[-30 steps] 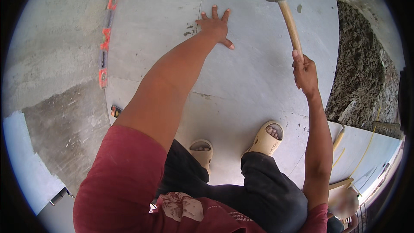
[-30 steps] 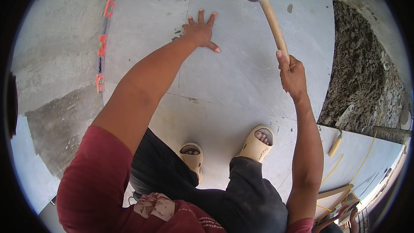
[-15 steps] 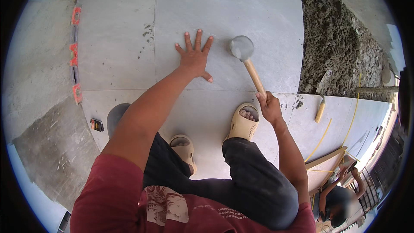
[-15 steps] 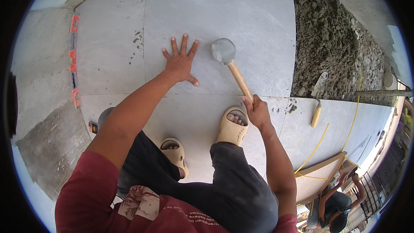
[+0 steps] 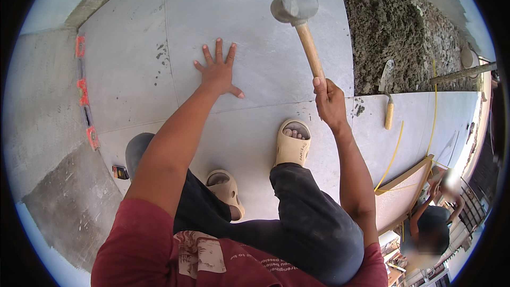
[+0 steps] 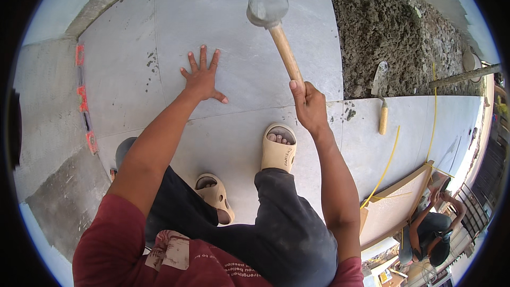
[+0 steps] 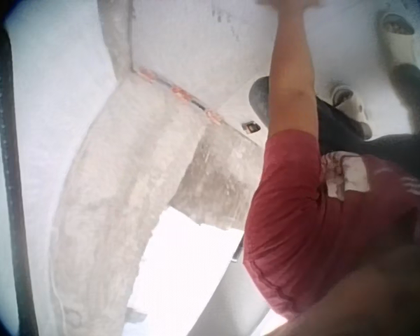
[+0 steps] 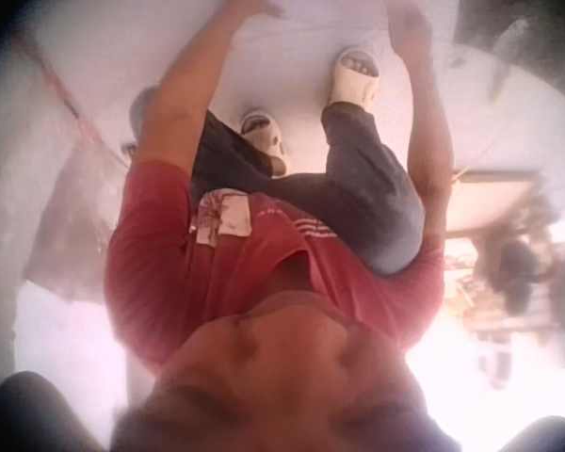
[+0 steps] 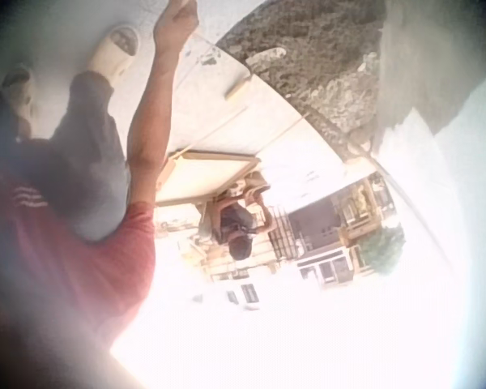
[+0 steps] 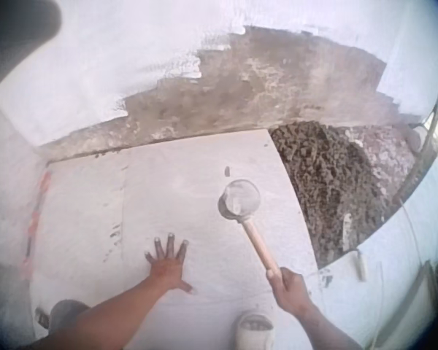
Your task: The person places a large tile onto a bed of mortar, uses a rubber mallet to tap it into place, and inserts yellow tile spacers between tiles to maintain even gaps.
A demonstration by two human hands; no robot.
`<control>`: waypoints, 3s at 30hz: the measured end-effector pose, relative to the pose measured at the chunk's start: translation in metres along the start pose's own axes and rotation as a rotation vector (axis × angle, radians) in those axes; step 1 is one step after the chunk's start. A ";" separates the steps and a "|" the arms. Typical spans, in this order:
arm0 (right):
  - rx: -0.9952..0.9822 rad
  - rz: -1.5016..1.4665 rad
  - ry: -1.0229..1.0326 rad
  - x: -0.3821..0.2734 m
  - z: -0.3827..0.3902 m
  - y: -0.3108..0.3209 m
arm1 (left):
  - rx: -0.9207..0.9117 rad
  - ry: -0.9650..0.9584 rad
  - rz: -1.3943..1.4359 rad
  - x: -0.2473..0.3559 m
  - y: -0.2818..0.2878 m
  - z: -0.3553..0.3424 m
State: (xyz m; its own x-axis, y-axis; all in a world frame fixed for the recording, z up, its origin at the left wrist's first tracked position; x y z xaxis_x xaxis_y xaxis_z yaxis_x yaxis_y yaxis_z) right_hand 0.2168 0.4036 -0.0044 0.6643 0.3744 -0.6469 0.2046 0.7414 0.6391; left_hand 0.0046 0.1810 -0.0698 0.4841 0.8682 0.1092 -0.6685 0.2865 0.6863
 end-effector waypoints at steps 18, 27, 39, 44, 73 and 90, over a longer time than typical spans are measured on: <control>0.361 -0.488 0.282 -0.051 0.043 0.081 | 0.069 0.092 -0.095 -0.014 0.043 -0.025; 0.270 -0.327 -0.065 -0.006 0.000 0.079 | 0.042 0.124 -0.123 -0.039 0.053 -0.044; 0.182 -0.246 -0.032 -0.032 -0.035 0.063 | 0.070 0.070 -0.165 -0.041 0.055 -0.047; 0.430 -0.456 0.272 -0.074 -0.019 0.059 | 0.010 0.088 -0.125 -0.041 0.061 -0.039; -0.257 -0.055 -0.001 -0.141 -0.153 -0.056 | -0.042 0.146 -0.082 -0.028 0.073 -0.034; 0.294 -0.304 0.087 -0.057 -0.062 0.096 | 0.072 0.194 0.052 -0.007 0.131 -0.117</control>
State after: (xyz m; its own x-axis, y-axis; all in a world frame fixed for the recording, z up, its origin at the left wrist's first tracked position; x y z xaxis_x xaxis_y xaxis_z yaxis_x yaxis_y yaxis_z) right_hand 0.1538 0.4879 0.0678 0.4816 0.2182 -0.8488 0.5864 0.6396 0.4971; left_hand -0.1528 0.2597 -0.0652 0.3276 0.9448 0.0100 -0.6441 0.2156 0.7339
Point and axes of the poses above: each hand's wrist, its own z-axis away from the middle knuckle, its own y-axis out of the back of the hand, x = y × z, the point moved 8 cm from there along -z, towards the middle knuckle, and after that the axes turned 11 degrees about z, right-handed, at the moved point
